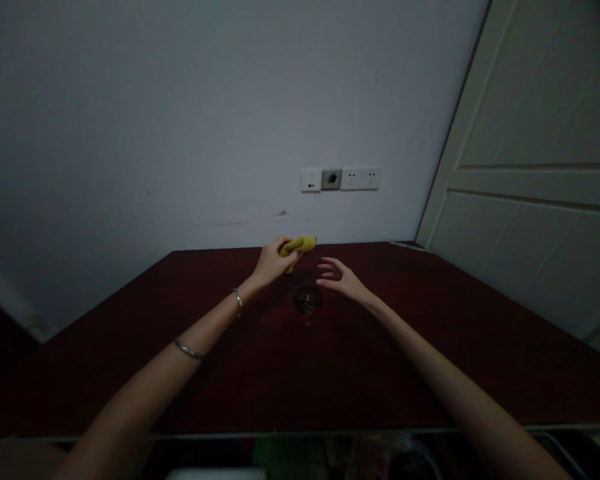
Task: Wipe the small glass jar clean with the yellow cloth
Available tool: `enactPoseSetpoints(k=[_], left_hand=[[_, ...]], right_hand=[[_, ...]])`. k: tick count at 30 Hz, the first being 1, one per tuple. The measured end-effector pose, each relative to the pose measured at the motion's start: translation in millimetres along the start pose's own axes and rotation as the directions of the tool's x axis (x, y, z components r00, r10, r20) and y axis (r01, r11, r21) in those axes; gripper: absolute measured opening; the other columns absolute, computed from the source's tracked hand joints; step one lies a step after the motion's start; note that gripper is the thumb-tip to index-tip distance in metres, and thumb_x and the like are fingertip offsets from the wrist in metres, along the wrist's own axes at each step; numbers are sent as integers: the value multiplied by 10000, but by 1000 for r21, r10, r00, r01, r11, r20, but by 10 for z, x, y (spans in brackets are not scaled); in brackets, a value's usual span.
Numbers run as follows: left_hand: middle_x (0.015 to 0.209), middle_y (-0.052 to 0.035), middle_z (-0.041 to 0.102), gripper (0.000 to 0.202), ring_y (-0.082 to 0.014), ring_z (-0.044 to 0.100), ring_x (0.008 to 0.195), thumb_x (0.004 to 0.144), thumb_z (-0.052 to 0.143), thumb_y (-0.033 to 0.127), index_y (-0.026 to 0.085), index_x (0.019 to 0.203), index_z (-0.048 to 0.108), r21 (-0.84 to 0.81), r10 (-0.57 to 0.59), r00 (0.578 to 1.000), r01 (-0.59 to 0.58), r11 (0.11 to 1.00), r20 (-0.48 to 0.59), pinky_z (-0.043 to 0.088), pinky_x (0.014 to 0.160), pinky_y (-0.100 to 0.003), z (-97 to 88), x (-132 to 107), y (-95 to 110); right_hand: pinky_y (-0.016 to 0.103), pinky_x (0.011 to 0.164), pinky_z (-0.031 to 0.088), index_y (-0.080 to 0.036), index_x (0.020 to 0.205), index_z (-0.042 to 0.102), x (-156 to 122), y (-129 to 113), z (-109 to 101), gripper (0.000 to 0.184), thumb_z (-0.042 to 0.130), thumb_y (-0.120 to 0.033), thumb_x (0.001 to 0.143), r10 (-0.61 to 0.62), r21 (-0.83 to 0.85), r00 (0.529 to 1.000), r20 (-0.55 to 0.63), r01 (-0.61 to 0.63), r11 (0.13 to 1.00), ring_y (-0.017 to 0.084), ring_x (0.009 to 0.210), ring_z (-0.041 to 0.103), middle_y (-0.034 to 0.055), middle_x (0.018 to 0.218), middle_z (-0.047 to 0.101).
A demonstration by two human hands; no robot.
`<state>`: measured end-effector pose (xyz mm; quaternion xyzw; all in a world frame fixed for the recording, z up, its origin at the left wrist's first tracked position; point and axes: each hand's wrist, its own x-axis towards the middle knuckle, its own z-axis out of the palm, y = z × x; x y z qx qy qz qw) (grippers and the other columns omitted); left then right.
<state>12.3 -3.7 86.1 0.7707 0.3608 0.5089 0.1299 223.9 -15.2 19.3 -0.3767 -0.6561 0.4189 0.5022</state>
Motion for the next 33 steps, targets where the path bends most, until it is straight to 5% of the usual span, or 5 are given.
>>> enactPoseSetpoints(k=[2, 5, 11, 26, 33], left_hand=[[947, -55, 654, 252, -148, 605, 850, 762, 534, 136, 155, 1006, 591, 153, 195, 951, -236, 960, 241, 467, 773, -287, -80, 15, -29], [997, -81, 643, 243, -162, 596, 924, 796, 489, 92, 158, 1009, 585, 222, 354, 737, -557, 800, 575, 460, 825, -305, -96, -31, -67], [1081, -112, 618, 211, -193, 543, 1051, 844, 462, 104, 151, 1013, 579, 197, 378, 447, -816, 543, 811, 420, 913, -317, -7, -219, -124], [1111, -50, 617, 375, -213, 433, 1143, 700, 555, 43, 251, 1009, 600, 76, 301, 320, -789, 610, 898, 298, 971, -342, 54, -177, -130], [915, -95, 613, 249, -224, 491, 957, 729, 524, 48, 188, 925, 587, 151, 267, 342, -824, 546, 901, 353, 804, -301, 123, -164, -174]], right_hand=[[436, 917, 444, -232, 1278, 387, -75, 105, 41, 824, 772, -365, 562, -6, -60, 996, 85, 11, 998, 251, 1144, 500, 140, 1312, 464], [432, 1016, 357, -219, 1352, 284, -150, 237, 154, 965, 786, -368, 541, -29, -94, 977, 210, 50, 994, 249, 1232, 429, 139, 1374, 397], [420, 1052, 310, -165, 1374, 246, -186, 379, 284, 1028, 788, -386, 529, -34, -282, 987, 160, 79, 956, 265, 1242, 422, 155, 1343, 439], [404, 972, 399, -180, 1270, 402, -226, 392, 293, 845, 765, -422, 546, -69, -355, 993, 99, 100, 929, 257, 1126, 533, 120, 1227, 554], [399, 927, 430, -150, 1247, 424, -223, 383, 302, 826, 760, -437, 549, -57, -408, 995, 85, 87, 909, 266, 1073, 566, 137, 1177, 586]])
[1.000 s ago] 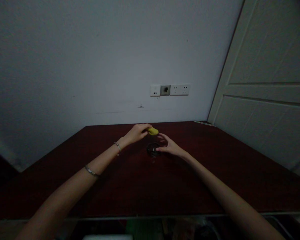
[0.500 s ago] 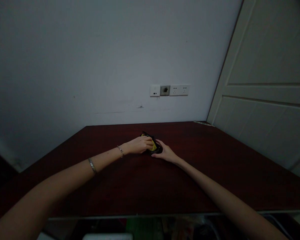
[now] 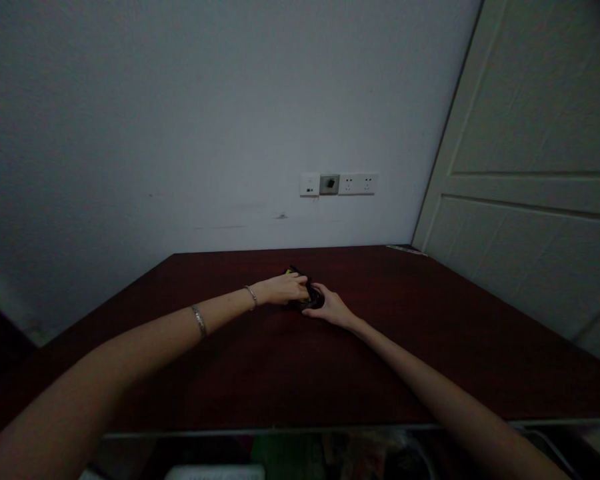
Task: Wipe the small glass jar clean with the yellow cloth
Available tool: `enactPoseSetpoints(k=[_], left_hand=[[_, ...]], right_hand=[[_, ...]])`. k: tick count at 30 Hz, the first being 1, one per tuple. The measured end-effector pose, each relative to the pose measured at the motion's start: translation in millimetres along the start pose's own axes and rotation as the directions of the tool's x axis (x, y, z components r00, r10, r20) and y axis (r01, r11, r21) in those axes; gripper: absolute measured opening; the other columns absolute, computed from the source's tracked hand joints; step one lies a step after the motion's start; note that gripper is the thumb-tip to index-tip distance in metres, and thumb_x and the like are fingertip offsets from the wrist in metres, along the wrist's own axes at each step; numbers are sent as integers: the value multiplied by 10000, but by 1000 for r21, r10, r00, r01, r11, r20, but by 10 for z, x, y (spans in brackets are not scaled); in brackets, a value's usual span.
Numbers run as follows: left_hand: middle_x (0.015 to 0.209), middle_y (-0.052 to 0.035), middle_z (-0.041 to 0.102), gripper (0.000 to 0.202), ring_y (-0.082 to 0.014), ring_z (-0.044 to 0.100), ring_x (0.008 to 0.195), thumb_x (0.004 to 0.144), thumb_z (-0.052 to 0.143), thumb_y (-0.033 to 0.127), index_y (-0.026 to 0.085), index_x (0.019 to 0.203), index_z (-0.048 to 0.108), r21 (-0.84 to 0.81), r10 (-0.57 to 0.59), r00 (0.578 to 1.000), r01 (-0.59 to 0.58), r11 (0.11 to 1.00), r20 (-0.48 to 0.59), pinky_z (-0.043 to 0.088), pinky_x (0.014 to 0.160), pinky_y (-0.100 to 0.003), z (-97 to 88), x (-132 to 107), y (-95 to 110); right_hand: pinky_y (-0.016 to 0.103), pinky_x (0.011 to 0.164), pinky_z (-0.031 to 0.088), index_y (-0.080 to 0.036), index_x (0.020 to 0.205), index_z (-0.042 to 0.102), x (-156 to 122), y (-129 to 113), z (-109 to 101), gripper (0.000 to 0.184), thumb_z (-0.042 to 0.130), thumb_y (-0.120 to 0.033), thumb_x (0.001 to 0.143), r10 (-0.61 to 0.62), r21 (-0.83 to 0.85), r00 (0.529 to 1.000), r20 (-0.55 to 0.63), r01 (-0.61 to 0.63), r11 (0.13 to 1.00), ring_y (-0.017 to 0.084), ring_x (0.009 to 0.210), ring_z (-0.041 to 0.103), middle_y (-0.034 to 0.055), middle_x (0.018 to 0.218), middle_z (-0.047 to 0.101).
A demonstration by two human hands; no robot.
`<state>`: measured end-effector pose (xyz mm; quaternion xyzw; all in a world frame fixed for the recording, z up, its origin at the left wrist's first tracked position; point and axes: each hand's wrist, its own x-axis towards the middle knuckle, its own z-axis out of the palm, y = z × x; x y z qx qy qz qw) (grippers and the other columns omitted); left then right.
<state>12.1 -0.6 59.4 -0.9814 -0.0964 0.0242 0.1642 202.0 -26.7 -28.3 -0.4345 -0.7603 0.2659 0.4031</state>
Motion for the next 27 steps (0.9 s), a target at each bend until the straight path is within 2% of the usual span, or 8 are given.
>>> enactPoseSetpoints(k=[6, 12, 17, 22, 27], left_hand=[[1001, -162, 556, 345, -229, 526, 889, 712, 520, 62, 96, 1055, 504, 29, -172, 982, 170, 985, 79, 383, 782, -307, -43, 162, 66], [967, -178, 593, 343, -259, 574, 839, 687, 537, 75, 97, 1026, 482, -118, -303, 939, 324, 939, 164, 415, 709, -322, -128, 258, 118], [873, -139, 617, 356, -252, 592, 740, 663, 561, 115, 123, 1009, 476, -301, -368, 903, 423, 855, 224, 414, 580, -286, -152, 283, 91], [689, -26, 582, 355, -157, 523, 541, 574, 565, 91, 164, 917, 507, -487, -386, 899, 436, 757, 205, 347, 444, -220, -135, 306, -51], [655, 0, 555, 374, -137, 485, 518, 470, 509, 53, 181, 820, 540, -588, -439, 869, 482, 650, 227, 317, 409, -207, -152, 293, -181]], right_hand=[[396, 893, 446, -176, 1226, 448, 7, 17, 10, 777, 753, -437, 561, -27, 14, 1000, -14, 27, 1000, 259, 1037, 586, 112, 1142, 607], [393, 866, 460, -189, 1195, 476, 7, 14, 6, 737, 750, -445, 561, -17, -2, 1000, -19, 17, 1000, 258, 1001, 603, 99, 1088, 633], [395, 840, 472, -185, 1183, 483, 10, 35, -5, 734, 743, -476, 562, -8, -29, 1000, -10, 8, 1000, 263, 969, 617, 103, 1053, 646], [397, 860, 460, -194, 1197, 475, 21, 55, -11, 758, 762, -450, 544, 5, -11, 1000, -3, -5, 1000, 270, 990, 609, 99, 1063, 642], [406, 883, 446, -194, 1233, 445, 20, 68, 1, 794, 750, -470, 554, 8, -23, 1000, 12, -8, 1000, 281, 1040, 584, 113, 1129, 612]])
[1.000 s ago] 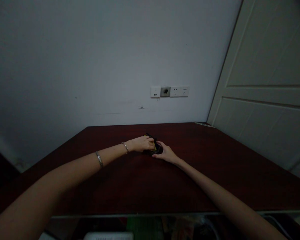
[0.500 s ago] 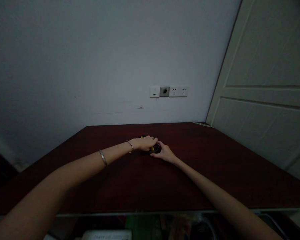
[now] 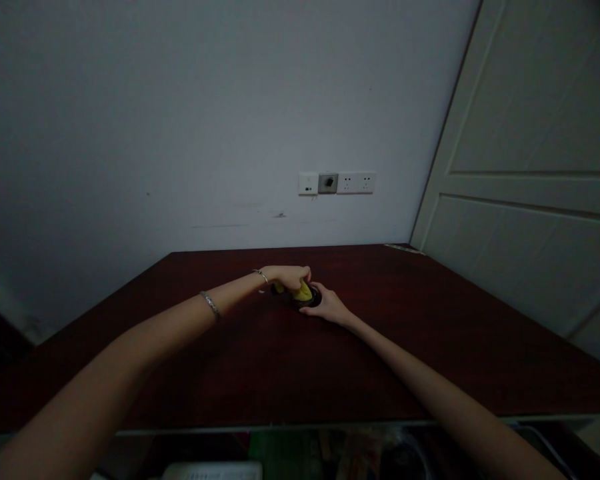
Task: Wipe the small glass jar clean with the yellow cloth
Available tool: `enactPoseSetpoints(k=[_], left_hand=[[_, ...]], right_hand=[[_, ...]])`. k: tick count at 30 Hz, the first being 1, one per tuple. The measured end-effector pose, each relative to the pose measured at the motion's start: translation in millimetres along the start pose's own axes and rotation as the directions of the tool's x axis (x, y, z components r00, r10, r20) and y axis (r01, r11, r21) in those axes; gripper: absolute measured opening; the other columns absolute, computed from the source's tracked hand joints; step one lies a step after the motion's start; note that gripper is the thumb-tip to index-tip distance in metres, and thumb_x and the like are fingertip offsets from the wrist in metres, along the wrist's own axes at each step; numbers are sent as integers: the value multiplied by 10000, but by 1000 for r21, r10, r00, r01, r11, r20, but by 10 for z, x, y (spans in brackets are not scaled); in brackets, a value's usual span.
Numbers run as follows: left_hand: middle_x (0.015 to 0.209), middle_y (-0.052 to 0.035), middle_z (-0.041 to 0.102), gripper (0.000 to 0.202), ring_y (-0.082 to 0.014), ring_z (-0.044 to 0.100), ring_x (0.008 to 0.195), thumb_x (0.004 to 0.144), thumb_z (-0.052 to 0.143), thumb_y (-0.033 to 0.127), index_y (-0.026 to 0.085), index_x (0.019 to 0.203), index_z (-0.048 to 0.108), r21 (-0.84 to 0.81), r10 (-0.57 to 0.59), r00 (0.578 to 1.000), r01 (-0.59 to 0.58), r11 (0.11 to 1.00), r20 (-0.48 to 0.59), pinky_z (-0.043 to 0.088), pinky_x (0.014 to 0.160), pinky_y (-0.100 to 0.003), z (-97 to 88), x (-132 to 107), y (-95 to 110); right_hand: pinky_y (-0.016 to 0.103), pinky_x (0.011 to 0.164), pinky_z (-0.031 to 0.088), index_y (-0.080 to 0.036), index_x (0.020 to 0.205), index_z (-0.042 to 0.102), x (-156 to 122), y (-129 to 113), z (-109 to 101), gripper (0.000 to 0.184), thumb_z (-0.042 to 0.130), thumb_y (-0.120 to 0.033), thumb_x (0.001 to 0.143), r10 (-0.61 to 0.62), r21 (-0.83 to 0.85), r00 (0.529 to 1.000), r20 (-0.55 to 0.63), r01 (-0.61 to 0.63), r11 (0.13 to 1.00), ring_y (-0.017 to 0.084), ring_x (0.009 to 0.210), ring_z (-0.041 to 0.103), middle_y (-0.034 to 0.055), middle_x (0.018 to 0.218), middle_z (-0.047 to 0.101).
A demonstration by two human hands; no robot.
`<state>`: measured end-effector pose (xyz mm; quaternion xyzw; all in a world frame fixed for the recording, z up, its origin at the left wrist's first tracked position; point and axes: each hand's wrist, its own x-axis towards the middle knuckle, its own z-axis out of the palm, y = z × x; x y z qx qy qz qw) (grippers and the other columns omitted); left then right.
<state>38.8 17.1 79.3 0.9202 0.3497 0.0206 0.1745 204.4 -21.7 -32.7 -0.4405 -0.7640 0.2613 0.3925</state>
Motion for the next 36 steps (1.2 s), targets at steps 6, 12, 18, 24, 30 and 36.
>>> enactPoseSetpoints(k=[6, 12, 18, 24, 30, 36], left_hand=[[725, -34, 606, 463, -143, 507, 556, 432, 438, 58, 161, 864, 566, -202, -45, 998, 36, 979, -38, 358, 445, -215, -146, -72, -118], [848, -70, 652, 556, -168, 592, 672, 471, 448, 65, 146, 1011, 551, -562, -47, 987, -48, 826, -154, 450, 565, -262, -414, -235, -201], [978, -139, 637, 630, -197, 613, 780, 533, 523, 46, 106, 1159, 485, -722, -166, 921, -153, 675, -351, 480, 649, -313, -473, -352, -185], [1021, -133, 611, 687, -194, 607, 820, 592, 599, 56, 131, 1246, 403, -763, -159, 901, -236, 602, -404, 484, 691, -330, -268, -273, 4], [1056, -121, 574, 649, -201, 575, 943, 618, 674, 121, 142, 1212, 412, -709, -155, 814, -373, 598, -559, 461, 835, -383, 11, -105, 12], [1276, -223, 435, 919, -303, 454, 1173, 556, 784, 314, 140, 1325, 312, -671, -243, 864, -137, 729, -441, 354, 979, -477, 437, -266, -341]], right_hand=[[432, 919, 426, -217, 1244, 438, 3, 17, 13, 810, 767, -445, 540, 29, 38, 999, 14, -29, 999, 280, 1059, 573, 103, 1144, 601], [437, 1015, 347, -236, 1347, 294, 40, 8, -2, 1042, 818, -385, 458, 40, 286, 996, 74, -59, 957, 259, 1202, 470, 130, 1320, 470], [437, 939, 427, -214, 1305, 367, 110, -182, -234, 784, 681, -484, 638, 225, 509, 972, -64, -162, 845, 249, 1130, 532, 171, 1327, 453], [396, 933, 444, -195, 1044, 597, 258, -576, -326, 462, 690, -417, 649, 61, 566, 978, -201, 65, 822, 222, 1017, 600, 72, 1103, 644], [380, 823, 499, -130, 961, 629, 373, -698, -333, 460, 679, -454, 638, 109, 541, 918, -382, 127, 832, 253, 914, 631, 95, 997, 679], [388, 838, 483, -138, 1024, 563, 450, -306, -616, 409, 630, -327, 667, 146, 432, 879, -455, 74, 899, 227, 918, 621, 92, 1022, 661]])
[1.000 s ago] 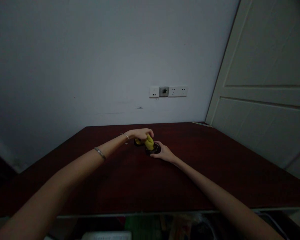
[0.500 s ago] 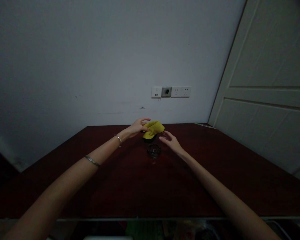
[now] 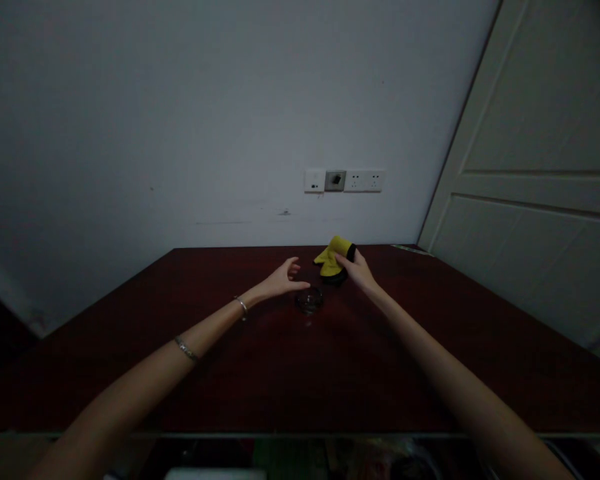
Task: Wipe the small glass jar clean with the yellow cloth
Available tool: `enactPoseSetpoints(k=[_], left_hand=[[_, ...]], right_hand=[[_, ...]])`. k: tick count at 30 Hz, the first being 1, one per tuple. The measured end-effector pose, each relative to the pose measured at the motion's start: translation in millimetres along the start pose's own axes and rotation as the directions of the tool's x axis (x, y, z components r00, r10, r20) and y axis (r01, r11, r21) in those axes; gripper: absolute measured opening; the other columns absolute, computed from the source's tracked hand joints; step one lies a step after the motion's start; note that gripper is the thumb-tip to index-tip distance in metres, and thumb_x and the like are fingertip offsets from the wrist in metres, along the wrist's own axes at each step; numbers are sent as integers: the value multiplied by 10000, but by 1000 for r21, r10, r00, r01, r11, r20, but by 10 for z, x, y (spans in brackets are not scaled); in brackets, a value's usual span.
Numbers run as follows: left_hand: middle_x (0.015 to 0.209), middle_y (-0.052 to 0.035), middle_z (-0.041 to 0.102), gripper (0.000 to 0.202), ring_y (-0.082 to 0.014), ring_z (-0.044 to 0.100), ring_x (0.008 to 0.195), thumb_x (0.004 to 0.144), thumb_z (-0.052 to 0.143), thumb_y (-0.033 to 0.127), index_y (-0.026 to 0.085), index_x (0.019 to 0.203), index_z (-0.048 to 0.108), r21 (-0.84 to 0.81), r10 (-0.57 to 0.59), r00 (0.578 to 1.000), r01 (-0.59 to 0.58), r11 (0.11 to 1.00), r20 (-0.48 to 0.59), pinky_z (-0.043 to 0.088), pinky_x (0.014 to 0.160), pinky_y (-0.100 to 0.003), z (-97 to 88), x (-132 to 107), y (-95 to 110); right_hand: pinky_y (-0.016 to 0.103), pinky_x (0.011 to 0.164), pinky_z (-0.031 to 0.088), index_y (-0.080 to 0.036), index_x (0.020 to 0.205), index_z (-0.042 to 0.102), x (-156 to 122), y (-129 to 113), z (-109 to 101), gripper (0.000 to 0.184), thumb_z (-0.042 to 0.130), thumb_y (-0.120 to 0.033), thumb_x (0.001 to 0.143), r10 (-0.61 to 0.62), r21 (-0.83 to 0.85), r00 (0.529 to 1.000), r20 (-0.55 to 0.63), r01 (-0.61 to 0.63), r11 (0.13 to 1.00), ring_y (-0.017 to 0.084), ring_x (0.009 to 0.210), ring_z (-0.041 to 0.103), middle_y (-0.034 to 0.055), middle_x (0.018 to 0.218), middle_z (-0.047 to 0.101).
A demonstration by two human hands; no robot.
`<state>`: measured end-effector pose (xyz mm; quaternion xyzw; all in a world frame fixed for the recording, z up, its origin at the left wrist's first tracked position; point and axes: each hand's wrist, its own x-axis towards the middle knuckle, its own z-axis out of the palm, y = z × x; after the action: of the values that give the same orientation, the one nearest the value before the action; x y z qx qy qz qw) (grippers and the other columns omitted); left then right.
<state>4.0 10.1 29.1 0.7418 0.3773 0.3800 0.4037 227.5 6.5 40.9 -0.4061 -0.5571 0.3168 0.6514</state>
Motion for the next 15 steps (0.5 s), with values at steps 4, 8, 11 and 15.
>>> enactPoseSetpoints(k=[4, 8, 11, 15], left_hand=[[1370, -236, 343, 1117, -324, 367, 1260, 527, 795, 392, 151, 1406, 147, 59, -120, 988, 115, 992, 93, 274, 1045, -471, 56, -232, -205], [1374, -250, 334, 1249, -316, 395, 1243, 503, 805, 400, 114, 1418, 5, 42, -129, 985, 125, 991, 118, 255, 1059, -461, 199, -320, -242], [1374, -233, 349, 1267, -316, 374, 1259, 492, 816, 363, 143, 1420, -17, -5, -84, 992, 85, 996, 90, 223, 1069, -486, 289, -311, -268], [1353, -194, 402, 1195, -307, 361, 1271, 501, 815, 319, 176, 1419, 63, -51, 1, 999, 1, 999, 32, 221, 1073, -491, 371, -277, -341]], right_hand=[[384, 876, 455, -168, 1051, 570, 51, 127, -193, 360, 533, -144, 694, -129, -328, 960, 248, 209, 921, 199, 925, 607, 61, 1012, 656], [364, 950, 408, -186, 1119, 573, -3, 102, -150, 491, 423, -23, 681, -178, -407, 822, 541, 441, 800, 180, 1045, 576, 64, 1117, 633], [357, 980, 384, -180, 1142, 574, -39, 49, -24, 519, 435, -11, 672, -155, -436, 716, 681, 566, 699, 184, 1111, 546, 74, 1191, 601], [354, 985, 385, -232, 1166, 568, -66, 10, 131, 553, 448, -7, 675, -69, -450, 601, 797, 665, 597, 185, 1158, 518, 43, 1234, 579]])
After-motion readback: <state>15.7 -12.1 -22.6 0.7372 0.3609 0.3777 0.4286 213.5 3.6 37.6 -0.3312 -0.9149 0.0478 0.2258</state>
